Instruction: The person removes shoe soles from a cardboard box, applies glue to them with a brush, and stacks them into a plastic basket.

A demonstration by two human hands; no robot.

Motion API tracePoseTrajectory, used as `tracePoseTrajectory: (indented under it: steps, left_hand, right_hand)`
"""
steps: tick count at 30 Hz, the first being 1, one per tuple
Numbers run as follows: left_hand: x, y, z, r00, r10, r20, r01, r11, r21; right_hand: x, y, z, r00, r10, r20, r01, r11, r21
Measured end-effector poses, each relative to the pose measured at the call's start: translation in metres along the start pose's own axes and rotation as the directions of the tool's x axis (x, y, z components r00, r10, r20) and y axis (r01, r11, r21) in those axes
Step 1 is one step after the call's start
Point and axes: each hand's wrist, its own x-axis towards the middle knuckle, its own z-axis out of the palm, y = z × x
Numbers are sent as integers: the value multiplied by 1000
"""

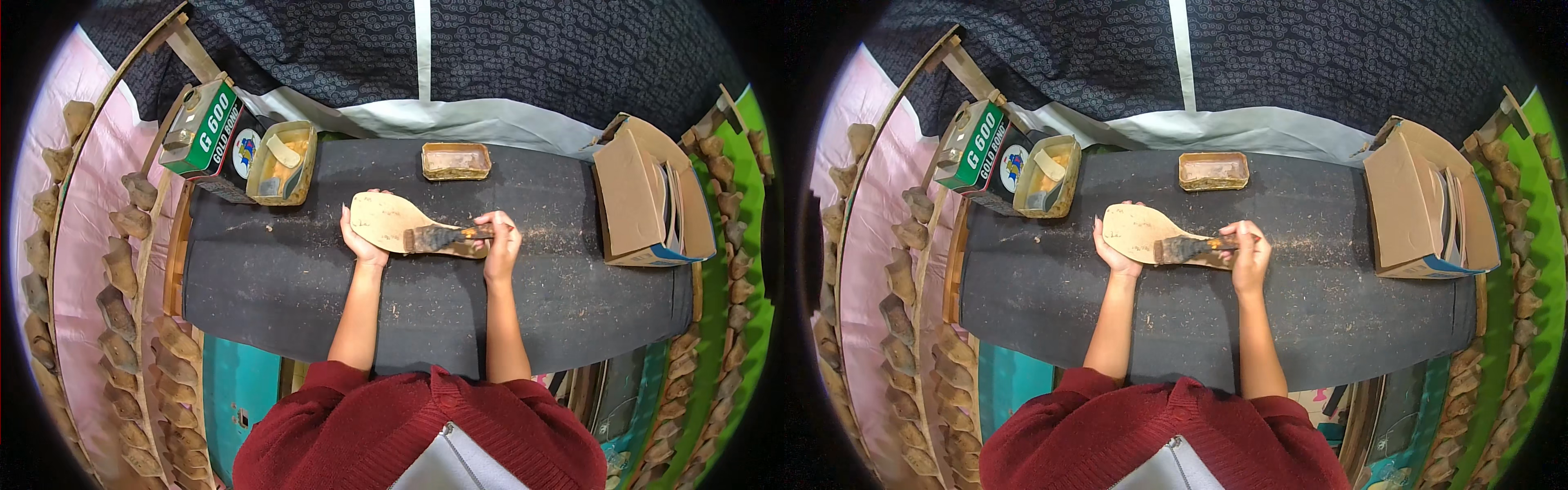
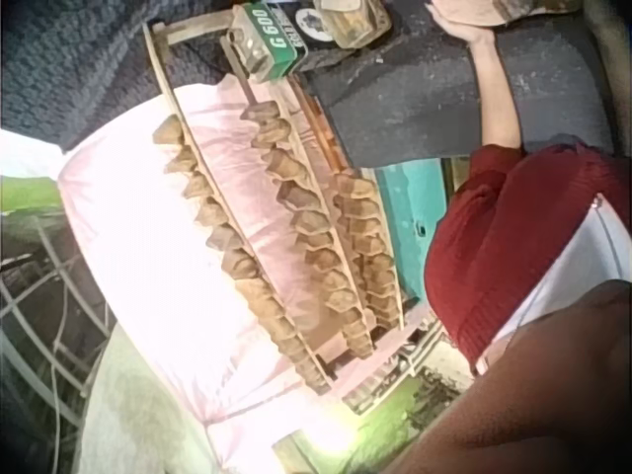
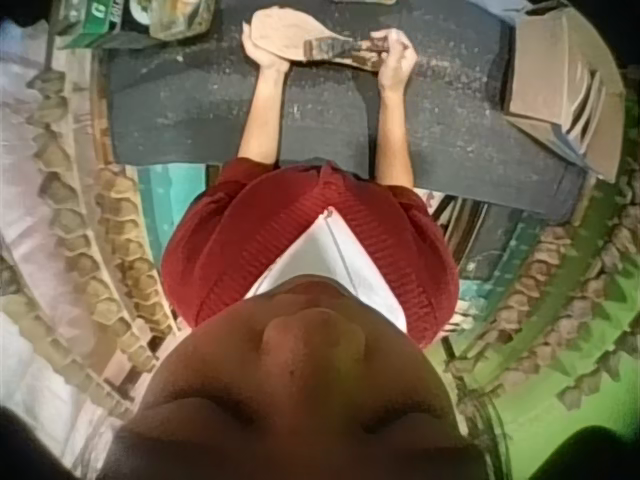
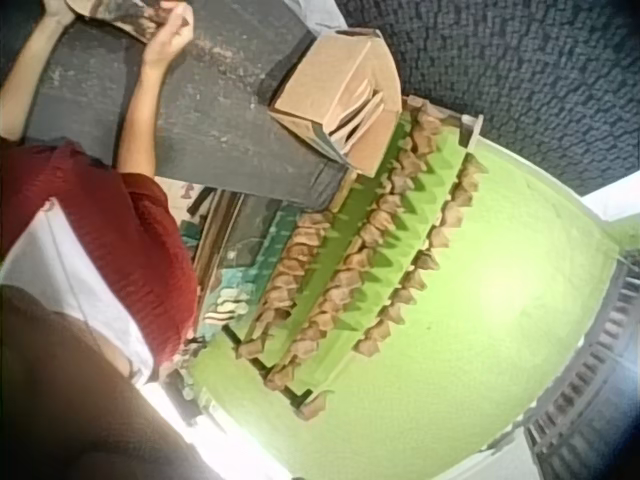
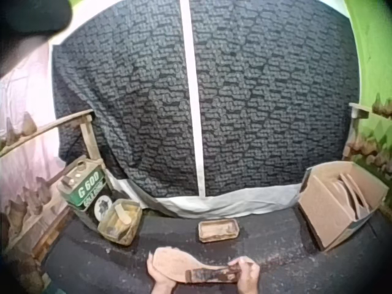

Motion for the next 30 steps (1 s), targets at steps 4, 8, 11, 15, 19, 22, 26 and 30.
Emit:
tracePoseTrajectory:
  steps: [4, 8, 11, 15, 19, 22, 26, 30]
  left_hand:
    - [1, 1, -3, 1000, -3, 4, 3, 1000, 23]
    - [1, 1, 1, 1000, -2, 18, 2, 1000, 15]
    - [1, 1, 0, 1000, 5, 9, -5, 1000, -5]
    - [2, -1, 1, 1000, -4, 25, 4, 1000, -14]
    - [1, 0, 1, 999, 3, 33, -2, 999, -35]
    - [2, -1, 2, 999, 16, 30, -14, 999, -44]
    - [1, -2, 3, 1000, 14, 28, -13, 999, -43]
    - [3, -2, -2, 999, 18, 34, -17, 999, -45]
  right_hand:
    - [7, 3, -11, 993, -96, 67, 104, 987, -126]
    - [21, -2, -46, 986, -167, -2, 163, 970, -180]
    - [26, -11, -65, 981, -168, -96, 133, 947, -293]
    - [38, -2, -95, 912, -397, -106, 354, 890, -286]
    - [31, -10, -80, 925, -275, -261, 202, 940, -274]
    - [27, -9, -58, 931, -164, -325, 127, 983, -132]
    - [20, -3, -25, 978, -59, -202, 61, 998, 7]
    - [16, 4, -17, 1000, 4, -21, -5, 999, -50]
